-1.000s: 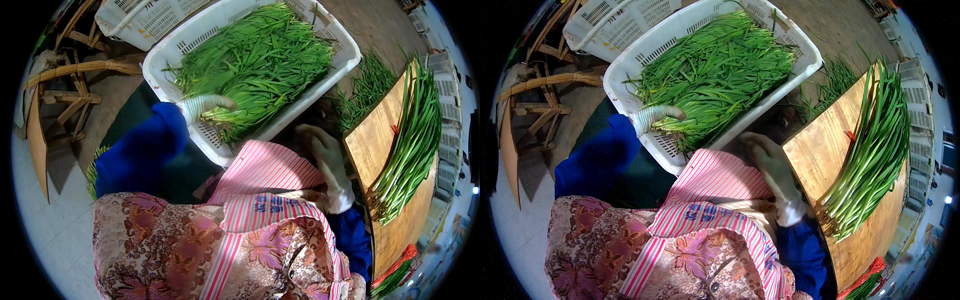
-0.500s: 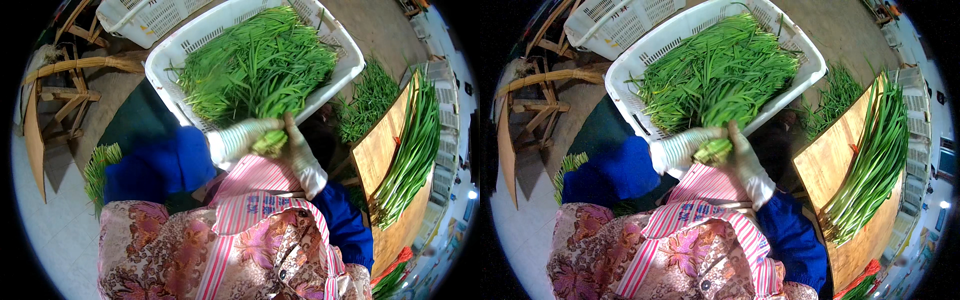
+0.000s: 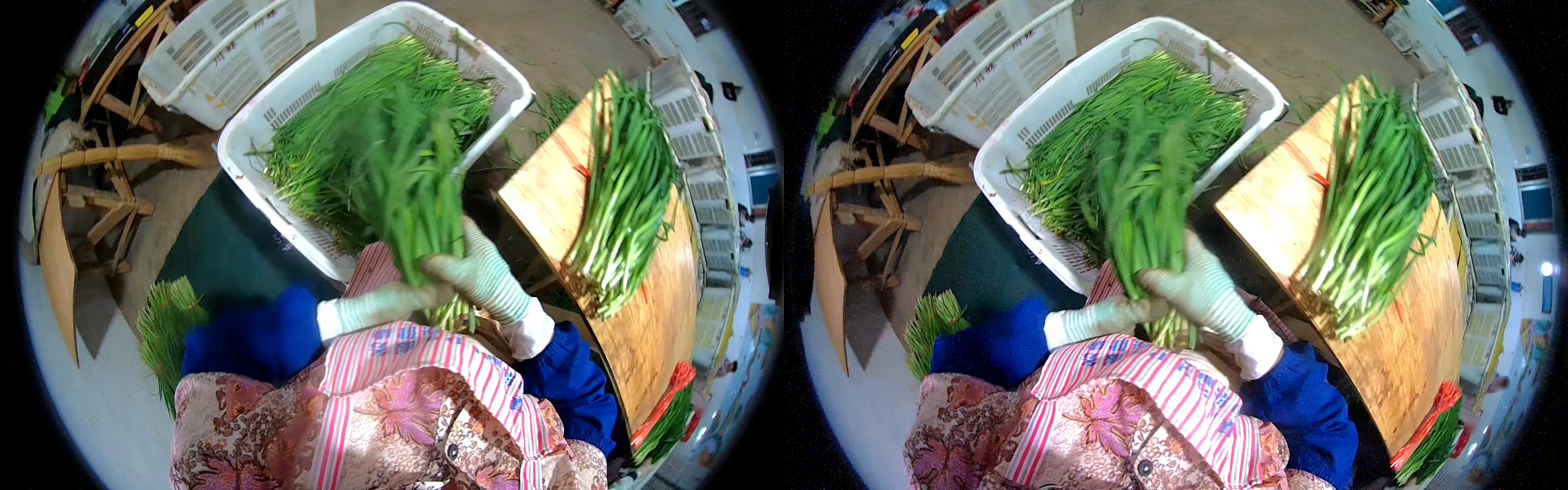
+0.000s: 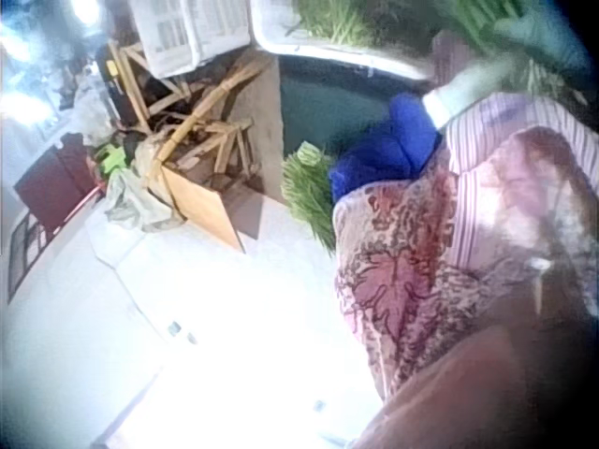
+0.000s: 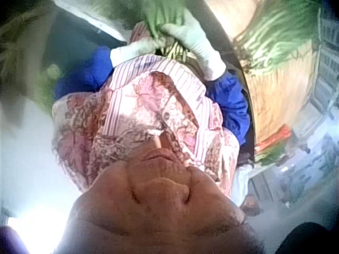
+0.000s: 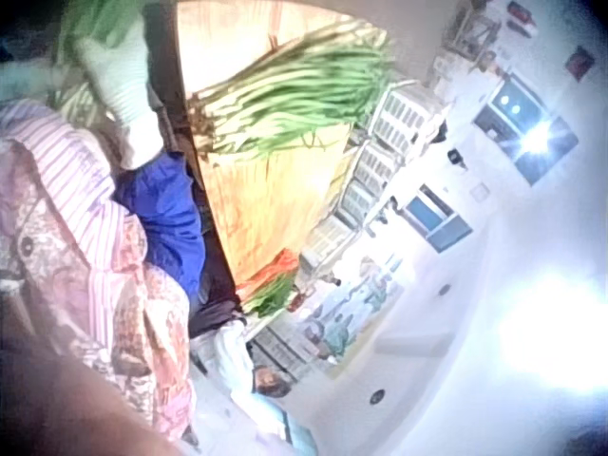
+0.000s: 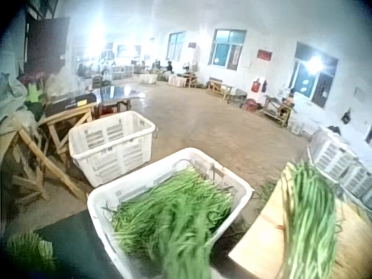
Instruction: The person sorts and bundles green chives by hand on a wooden table, picking up handfuls from a pile, aligning them, and placing them into white plastic crates.
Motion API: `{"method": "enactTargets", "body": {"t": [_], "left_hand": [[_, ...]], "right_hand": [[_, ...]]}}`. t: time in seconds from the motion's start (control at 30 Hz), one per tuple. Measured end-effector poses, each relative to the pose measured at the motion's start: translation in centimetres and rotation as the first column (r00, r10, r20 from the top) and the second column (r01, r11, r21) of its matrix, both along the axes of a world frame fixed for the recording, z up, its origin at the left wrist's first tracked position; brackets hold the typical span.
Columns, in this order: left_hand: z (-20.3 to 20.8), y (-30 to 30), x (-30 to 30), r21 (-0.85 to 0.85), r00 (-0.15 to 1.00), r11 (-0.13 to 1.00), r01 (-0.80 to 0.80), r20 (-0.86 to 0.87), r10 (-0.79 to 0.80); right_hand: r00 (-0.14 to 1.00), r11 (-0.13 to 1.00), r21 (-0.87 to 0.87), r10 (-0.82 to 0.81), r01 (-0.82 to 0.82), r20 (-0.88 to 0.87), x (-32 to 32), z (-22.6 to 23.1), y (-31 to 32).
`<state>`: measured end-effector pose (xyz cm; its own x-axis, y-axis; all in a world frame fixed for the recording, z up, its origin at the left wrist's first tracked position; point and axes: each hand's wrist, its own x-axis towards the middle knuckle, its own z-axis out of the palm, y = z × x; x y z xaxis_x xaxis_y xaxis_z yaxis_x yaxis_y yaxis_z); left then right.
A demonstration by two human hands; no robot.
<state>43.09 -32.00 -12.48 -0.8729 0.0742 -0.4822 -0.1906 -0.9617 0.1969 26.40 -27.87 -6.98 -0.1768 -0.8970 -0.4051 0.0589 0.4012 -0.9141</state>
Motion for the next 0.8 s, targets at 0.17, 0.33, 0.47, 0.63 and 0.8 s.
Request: {"method": "enactTargets", "body": {"t": [0.17, 0.33, 0.47, 0.63, 0.8], "left_hand": [[4.8, 0.6, 0.4, -0.236, 0.995, 0.971, 0.048, 0.097, -0.026], [13.2, 0.5, -2.4, -0.309, 0.964, 0.942, -0.128, -0.263, 0.044], [15.5, 2.6, -12.2, -0.761, 0.699, 0.469, -0.448, -0.625, -0.347], [21.9, 12.3, -22.2, -0.756, 0.488, 0.578, -0.307, -0.647, -0.587], [21.1, 27.4, -28.0, -0.460, 0.184, 0.883, 0.095, -0.863, -0.470]], "right_hand": [[0.953, 0.952, -0.246, 0.108, -0.181, -0.283, 0.9, 2.8, 0.5], [0.988, 0.844, -0.533, -0.121, 0.051, -0.097, -0.5, 8.2, 2.7], [0.783, 0.554, -0.773, -0.610, 0.309, -0.124, -8.2, 11.2, 11.2], [0.429, 0.409, -0.835, -0.871, 0.369, -0.237, -12.8, 16.2, 23.0], [-0.246, 0.448, -0.645, -0.669, 0.618, -0.701, -13.6, 23.6, 42.2]]}}
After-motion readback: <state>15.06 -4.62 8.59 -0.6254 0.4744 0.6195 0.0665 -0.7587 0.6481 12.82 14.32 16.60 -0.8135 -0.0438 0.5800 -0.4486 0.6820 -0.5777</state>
